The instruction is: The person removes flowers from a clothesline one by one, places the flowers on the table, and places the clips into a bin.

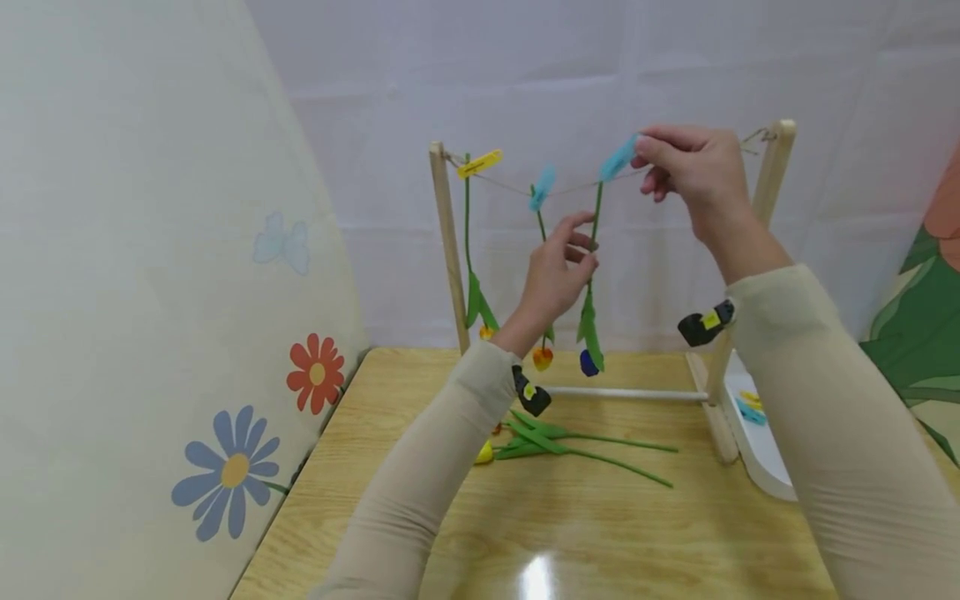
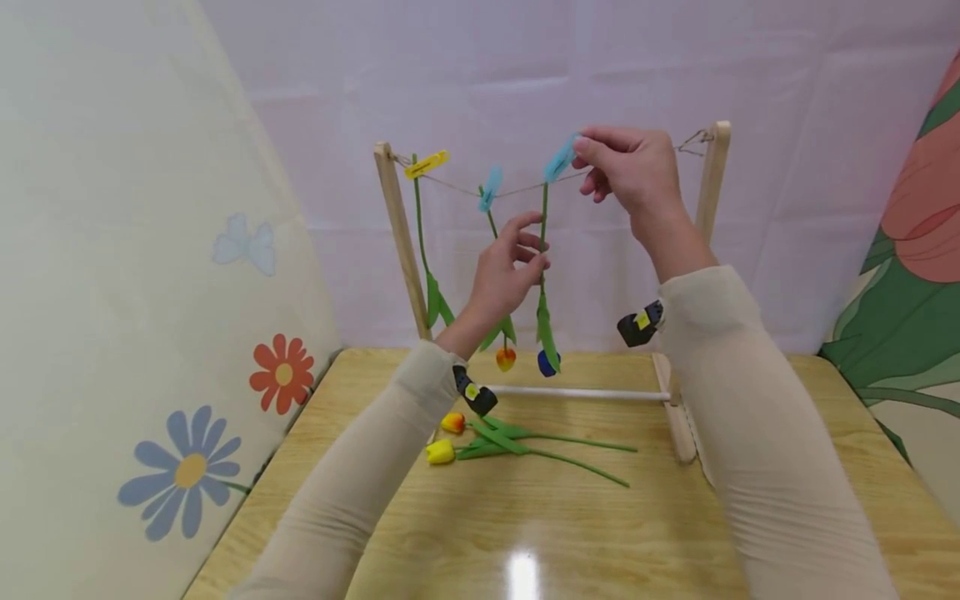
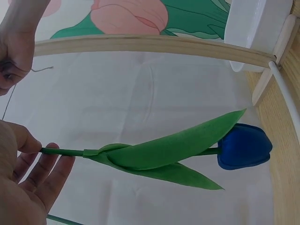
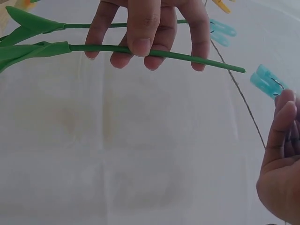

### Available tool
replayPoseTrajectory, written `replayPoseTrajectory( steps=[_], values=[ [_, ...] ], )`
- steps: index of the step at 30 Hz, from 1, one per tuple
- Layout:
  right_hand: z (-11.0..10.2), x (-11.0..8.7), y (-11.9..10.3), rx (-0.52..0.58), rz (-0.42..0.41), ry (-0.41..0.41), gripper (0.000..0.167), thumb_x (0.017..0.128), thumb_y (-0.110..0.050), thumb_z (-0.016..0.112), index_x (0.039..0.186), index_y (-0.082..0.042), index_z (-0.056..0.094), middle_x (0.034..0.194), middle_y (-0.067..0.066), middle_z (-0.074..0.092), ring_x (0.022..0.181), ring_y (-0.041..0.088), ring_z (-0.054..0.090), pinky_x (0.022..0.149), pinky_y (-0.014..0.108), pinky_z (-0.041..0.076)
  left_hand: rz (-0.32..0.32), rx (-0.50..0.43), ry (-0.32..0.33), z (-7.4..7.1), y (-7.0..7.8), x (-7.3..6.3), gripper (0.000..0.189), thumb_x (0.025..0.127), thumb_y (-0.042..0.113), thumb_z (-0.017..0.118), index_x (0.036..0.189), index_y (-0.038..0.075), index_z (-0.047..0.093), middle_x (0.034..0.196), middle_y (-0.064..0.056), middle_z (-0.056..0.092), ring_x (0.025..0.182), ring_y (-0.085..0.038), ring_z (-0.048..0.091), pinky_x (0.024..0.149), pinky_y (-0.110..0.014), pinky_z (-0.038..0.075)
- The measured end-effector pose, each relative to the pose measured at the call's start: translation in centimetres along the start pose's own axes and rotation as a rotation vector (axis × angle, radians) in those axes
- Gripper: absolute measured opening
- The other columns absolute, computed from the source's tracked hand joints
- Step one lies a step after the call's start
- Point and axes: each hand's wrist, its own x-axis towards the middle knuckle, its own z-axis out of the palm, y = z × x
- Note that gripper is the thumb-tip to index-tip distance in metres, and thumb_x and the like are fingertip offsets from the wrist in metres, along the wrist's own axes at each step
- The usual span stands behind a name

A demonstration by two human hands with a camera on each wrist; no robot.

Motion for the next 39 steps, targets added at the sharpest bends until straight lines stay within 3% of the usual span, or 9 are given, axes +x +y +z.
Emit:
replayPoseTrajectory(
  steps=[7,19,28,39],
  values=[
    [-0.8,-0.2,0.5,-0.018,-0.004,-0.069,0.022,0.088,-0.018,0.080,0.105,-0.004,0.076,0.087,0.008,0.074,0.059,0.017,0.064,0.050,0.022,0.052,0.043,0.026,0.005,-0.2,-0.3,-0.4,0.053,0.094,-0.001,0.062,0.144,0.009,0.049,0.107,-0.012,0.068,0.089,-0.021,0.069,0.073,-0.023,0.058],
    [-1.6,-1.0,1.5,-0.019,-0.076,-0.161,0.026,0.091,-0.019,0.078,0.110,-0.003,0.072,0.091,0.007,0.073,0.067,0.018,0.066,0.059,0.023,0.056,0.212,0.093,0.006,-0.5,-0.6,-1.3,0.052,0.093,-0.004,0.062,0.143,0.006,0.050,0.102,-0.013,0.069,0.087,-0.021,0.069,0.065,-0.020,0.058],
    [-2.3,-1.4,2.1,0.005,-0.110,-0.199,0.018,0.092,-0.014,0.075,0.106,-0.002,0.074,0.085,0.006,0.073,0.064,0.016,0.066,0.057,0.023,0.057,0.230,0.122,-0.033,-0.8,-0.3,-2.0,0.055,0.092,-0.006,0.061,0.144,0.006,0.049,0.102,-0.012,0.068,0.088,-0.020,0.068,0.064,-0.019,0.057],
    [-3.6,-2.2,2.7,0.059,-0.084,-0.206,0.016,0.094,-0.008,0.072,0.109,-0.003,0.073,0.089,0.005,0.073,0.067,0.016,0.068,0.059,0.023,0.057,0.269,0.173,-0.062,-1.2,-0.5,-2.9,0.054,0.093,-0.006,0.060,0.144,0.004,0.049,0.104,-0.015,0.068,0.089,-0.021,0.069,0.065,-0.017,0.057]
  ],
)
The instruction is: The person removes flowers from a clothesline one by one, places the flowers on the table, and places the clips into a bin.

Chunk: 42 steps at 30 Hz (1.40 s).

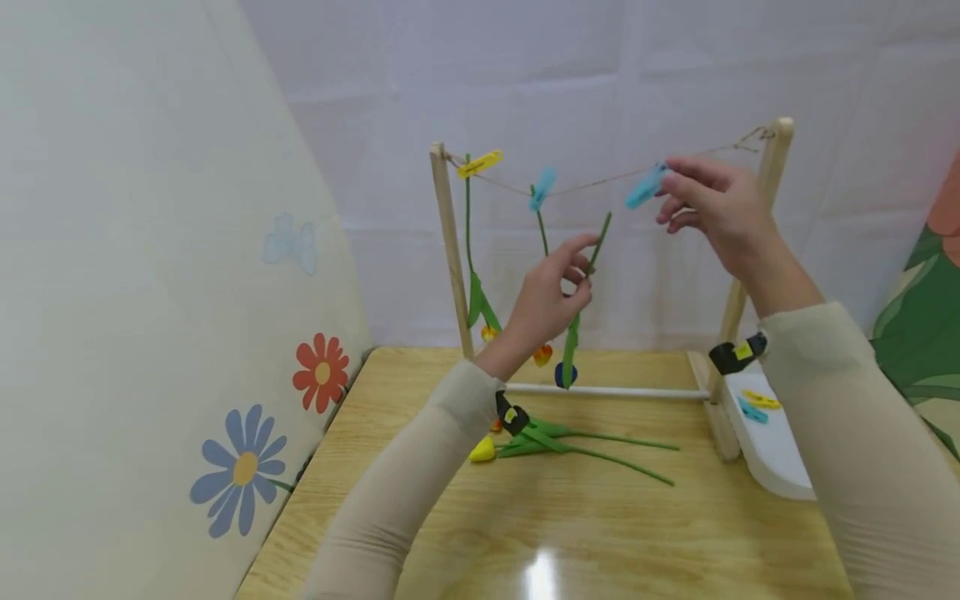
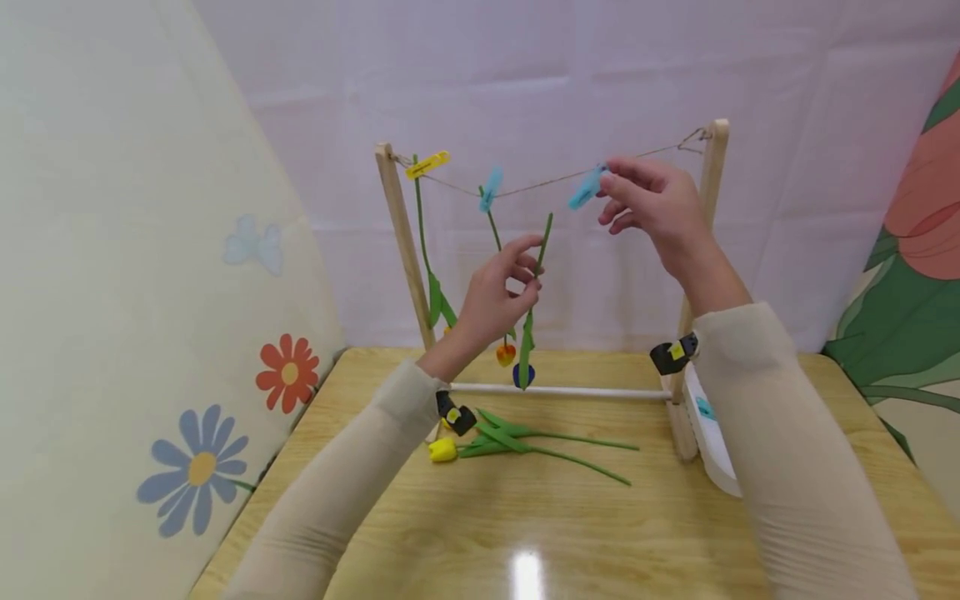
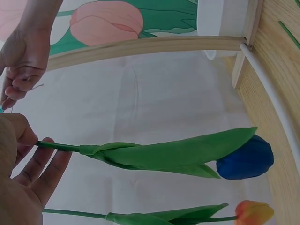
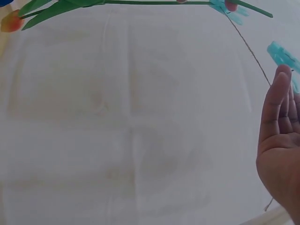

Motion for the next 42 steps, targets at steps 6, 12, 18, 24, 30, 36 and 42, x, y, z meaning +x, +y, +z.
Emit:
replayPoseTrajectory(
  steps=[6,12,18,24,30,36,42],
  values=[
    [-0.4,-0.4,0.3,-0.016,0.000,-0.016,0.018,0.095,-0.009,0.071,0.111,-0.004,0.072,0.091,0.005,0.072,0.070,0.017,0.068,0.062,0.024,0.058,0.025,0.016,-0.014,-0.3,-0.1,-0.6,0.054,0.092,-0.007,0.061,0.144,0.004,0.050,0.103,-0.015,0.068,0.087,-0.021,0.069,0.063,-0.016,0.056],
    [-0.8,-1.1,0.8,-0.002,-0.022,-0.047,0.015,0.096,-0.004,0.067,0.111,-0.003,0.072,0.092,0.005,0.072,0.070,0.017,0.069,0.062,0.024,0.059,0.037,0.050,-0.054,-0.4,-0.1,-1.4,0.055,0.092,-0.006,0.062,0.144,0.006,0.050,0.104,-0.014,0.068,0.088,-0.021,0.070,0.065,-0.016,0.056],
    [-1.3,-2.0,1.4,-0.006,-0.008,-0.056,0.016,0.096,-0.002,0.066,0.111,-0.005,0.072,0.092,0.005,0.073,0.071,0.017,0.069,0.063,0.025,0.059,0.032,0.076,-0.091,-0.5,-0.1,-2.2,0.056,0.093,-0.006,0.062,0.146,0.008,0.050,0.106,-0.011,0.068,0.090,-0.018,0.069,0.068,-0.014,0.055],
    [-2.0,-3.0,2.3,-0.041,0.008,-0.047,0.018,0.097,-0.003,0.066,0.113,-0.007,0.071,0.093,0.004,0.073,0.072,0.016,0.069,0.064,0.024,0.059,0.082,0.127,-0.118,-0.5,-0.2,-2.6,0.055,0.093,-0.007,0.060,0.145,0.006,0.050,0.107,-0.011,0.067,0.091,-0.018,0.069,0.068,-0.012,0.053],
    [-2.6,-3.8,2.9,-0.040,0.023,-0.028,0.016,0.096,-0.002,0.067,0.111,-0.006,0.071,0.091,0.004,0.074,0.070,0.016,0.070,0.063,0.024,0.059,0.110,0.163,-0.158,-0.6,-0.4,-3.0,0.055,0.094,-0.006,0.058,0.146,0.007,0.049,0.108,-0.010,0.068,0.092,-0.017,0.068,0.067,-0.013,0.052],
    [-3.2,-4.5,3.5,-0.092,0.041,-0.033,0.015,0.098,-0.004,0.065,0.112,-0.008,0.068,0.092,0.002,0.075,0.072,0.014,0.070,0.065,0.022,0.059,0.117,0.191,-0.178,-0.6,-0.5,-3.4,0.055,0.094,-0.006,0.059,0.146,0.007,0.050,0.110,-0.011,0.067,0.092,-0.017,0.068,0.067,-0.014,0.051],
    [-3.8,-5.5,4.4,0.022,0.050,-0.046,0.016,0.098,0.003,0.059,0.108,-0.006,0.069,0.085,0.004,0.075,0.069,0.015,0.071,0.063,0.024,0.059,0.125,0.211,-0.210,-0.5,-0.8,-4.4,0.056,0.093,-0.007,0.061,0.146,0.005,0.049,0.109,-0.010,0.067,0.091,-0.015,0.067,0.073,-0.014,0.053]
  ],
)
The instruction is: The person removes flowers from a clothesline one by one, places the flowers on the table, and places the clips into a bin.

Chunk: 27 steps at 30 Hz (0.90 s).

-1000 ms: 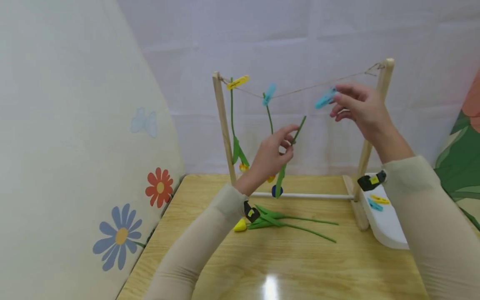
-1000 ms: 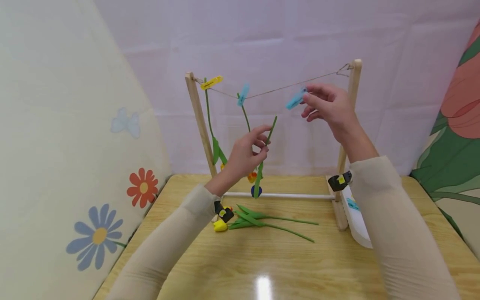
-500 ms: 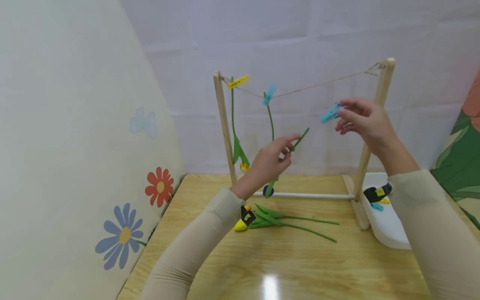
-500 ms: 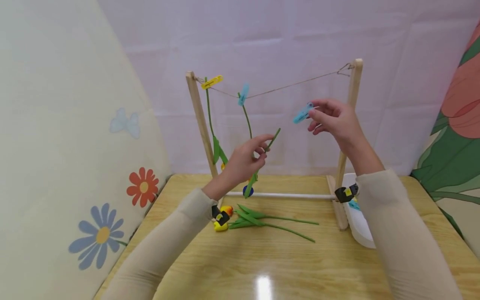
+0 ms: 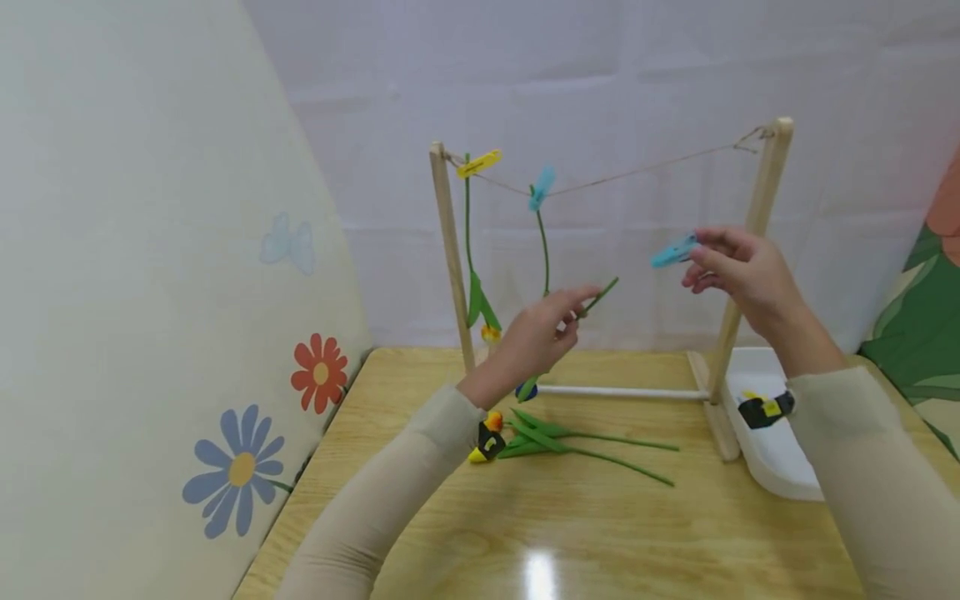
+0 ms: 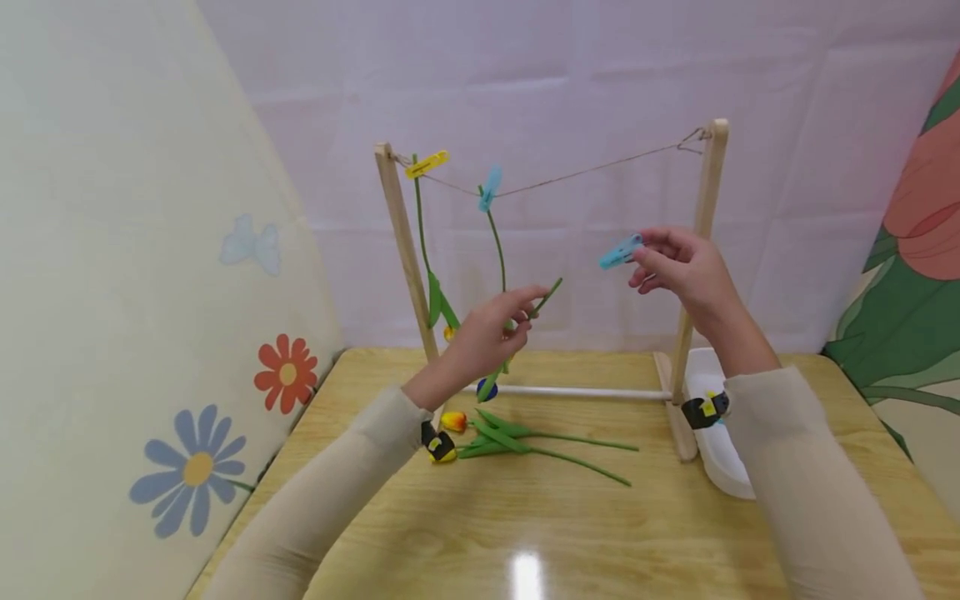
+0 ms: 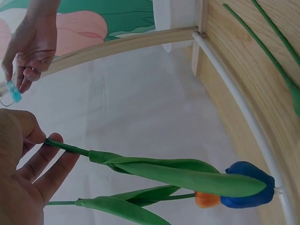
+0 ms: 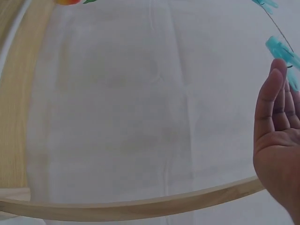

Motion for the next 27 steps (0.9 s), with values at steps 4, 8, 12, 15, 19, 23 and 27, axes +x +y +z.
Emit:
replayPoseTrajectory(
  steps=[4,8,12,15,19,23,27],
  values=[
    [-0.5,-0.5,0.6,0.031,0.002,-0.003,0.017,0.099,0.004,0.058,0.108,-0.006,0.069,0.083,0.004,0.075,0.069,0.016,0.071,0.063,0.025,0.060,0.010,0.010,0.000,0.5,-0.4,-0.6,0.055,0.093,-0.007,0.060,0.145,0.005,0.051,0.109,-0.011,0.067,0.091,-0.016,0.068,0.075,-0.018,0.056],
    [-1.0,-1.0,1.1,0.015,0.015,0.010,0.018,0.099,0.003,0.058,0.109,-0.007,0.069,0.083,0.004,0.074,0.069,0.015,0.071,0.063,0.024,0.059,0.008,0.025,-0.029,1.5,-0.8,-1.4,0.055,0.093,-0.007,0.060,0.146,0.006,0.051,0.110,-0.011,0.068,0.088,-0.015,0.067,0.072,-0.016,0.054],
    [-1.5,-1.5,1.6,-0.022,0.037,0.015,0.016,0.100,0.000,0.059,0.109,-0.008,0.069,0.084,0.002,0.074,0.070,0.014,0.071,0.065,0.024,0.059,-0.002,0.045,-0.065,2.5,-1.2,-2.3,0.055,0.093,-0.006,0.061,0.145,0.007,0.052,0.113,-0.009,0.068,0.084,-0.013,0.065,0.070,-0.013,0.052],
    [-1.8,-1.8,1.9,-0.028,0.054,0.013,0.016,0.100,-0.001,0.059,0.109,-0.009,0.069,0.084,0.002,0.074,0.072,0.014,0.071,0.066,0.024,0.060,0.020,0.074,-0.062,2.9,-1.4,-2.7,0.056,0.091,-0.006,0.062,0.144,0.008,0.053,0.116,-0.009,0.068,0.079,-0.012,0.063,0.066,-0.015,0.050],
    [-2.1,-2.4,2.4,-0.025,0.067,0.010,0.016,0.101,-0.001,0.058,0.109,-0.008,0.069,0.085,0.003,0.074,0.072,0.014,0.071,0.067,0.024,0.060,0.076,0.116,-0.056,3.4,-1.7,-3.0,0.055,0.090,-0.007,0.063,0.142,0.008,0.054,0.114,-0.010,0.068,0.070,-0.012,0.058,0.060,-0.016,0.047],
    [-2.5,-2.9,2.9,-0.060,0.082,0.005,0.015,0.101,-0.003,0.058,0.110,-0.009,0.069,0.086,0.002,0.074,0.073,0.014,0.070,0.068,0.023,0.059,0.115,0.161,-0.063,3.8,-2.0,-3.3,0.053,0.091,-0.006,0.062,0.141,0.009,0.056,0.106,-0.007,0.066,0.066,-0.010,0.051,0.058,-0.017,0.042],
    [-2.9,-3.5,3.4,-0.076,0.105,0.001,0.016,0.102,-0.004,0.057,0.111,-0.010,0.068,0.086,0.001,0.073,0.074,0.014,0.070,0.069,0.023,0.059,0.139,0.202,-0.085,4.0,-2.2,-3.6,0.052,0.092,-0.005,0.062,0.141,0.009,0.055,0.103,-0.006,0.066,0.067,-0.011,0.051,0.058,-0.018,0.042]
  ],
)
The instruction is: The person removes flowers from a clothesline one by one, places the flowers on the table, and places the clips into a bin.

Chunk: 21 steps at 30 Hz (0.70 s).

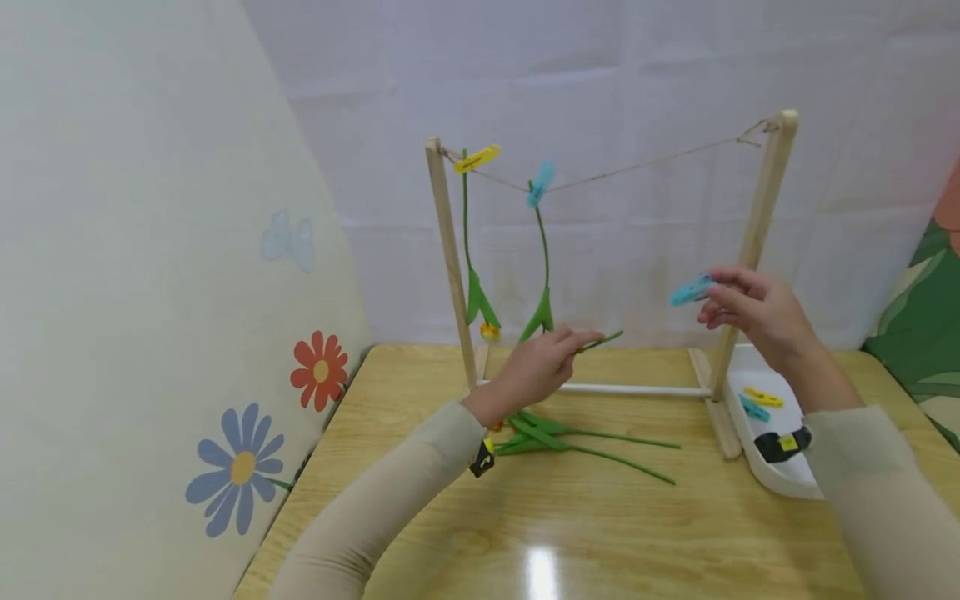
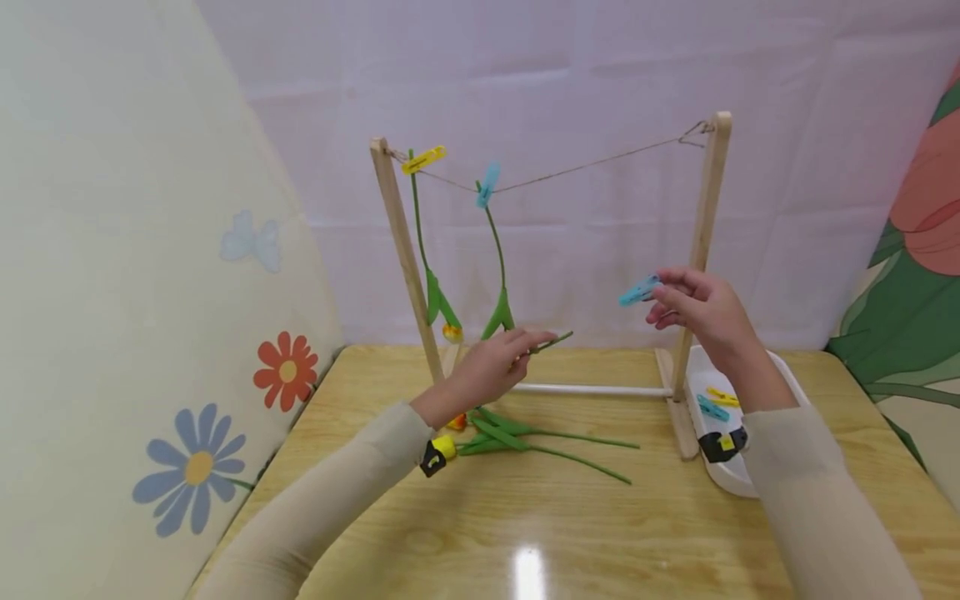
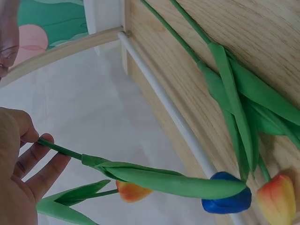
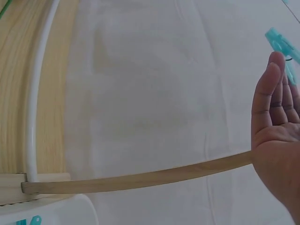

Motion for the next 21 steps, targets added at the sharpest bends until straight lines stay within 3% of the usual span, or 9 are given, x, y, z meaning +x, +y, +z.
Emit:
replayPoseTrajectory(
  steps=[5,10,14,21],
  values=[
    [-0.3,-0.6,0.4,0.014,0.008,0.003,0.017,0.103,-0.004,0.056,0.112,-0.011,0.068,0.087,0.001,0.073,0.076,0.013,0.070,0.069,0.023,0.059,-0.004,0.057,-0.064,0.4,0.1,-0.5,0.054,0.092,-0.004,0.062,0.143,0.012,0.055,0.109,-0.005,0.068,0.075,-0.014,0.060,0.061,-0.021,0.048],
    [-0.4,-1.1,1.0,0.022,0.026,0.007,0.016,0.103,-0.005,0.056,0.111,-0.011,0.068,0.087,0.001,0.073,0.076,0.013,0.069,0.070,0.023,0.059,-0.026,0.085,-0.140,1.3,0.7,-1.2,0.055,0.093,-0.002,0.063,0.144,0.017,0.054,0.111,-0.006,0.067,0.073,-0.014,0.059,0.051,-0.019,0.043],
    [-0.7,-1.6,1.5,0.047,0.012,-0.004,0.019,0.103,-0.003,0.053,0.112,-0.011,0.068,0.088,0.001,0.073,0.076,0.013,0.069,0.071,0.023,0.059,-0.007,0.097,-0.140,2.2,1.2,-1.4,0.054,0.094,-0.002,0.062,0.143,0.018,0.054,0.110,-0.006,0.068,0.071,-0.013,0.057,0.047,-0.017,0.036],
    [-2.1,-2.9,2.2,0.094,-0.043,-0.027,0.025,0.104,0.002,0.049,0.117,-0.007,0.068,0.090,0.005,0.073,0.080,0.014,0.070,0.073,0.025,0.060,0.066,0.260,-0.138,3.8,1.7,-1.7,0.052,0.099,0.004,0.056,0.147,0.023,0.051,0.110,0.001,0.066,0.073,-0.008,0.056,0.046,-0.015,0.033]
  ],
)
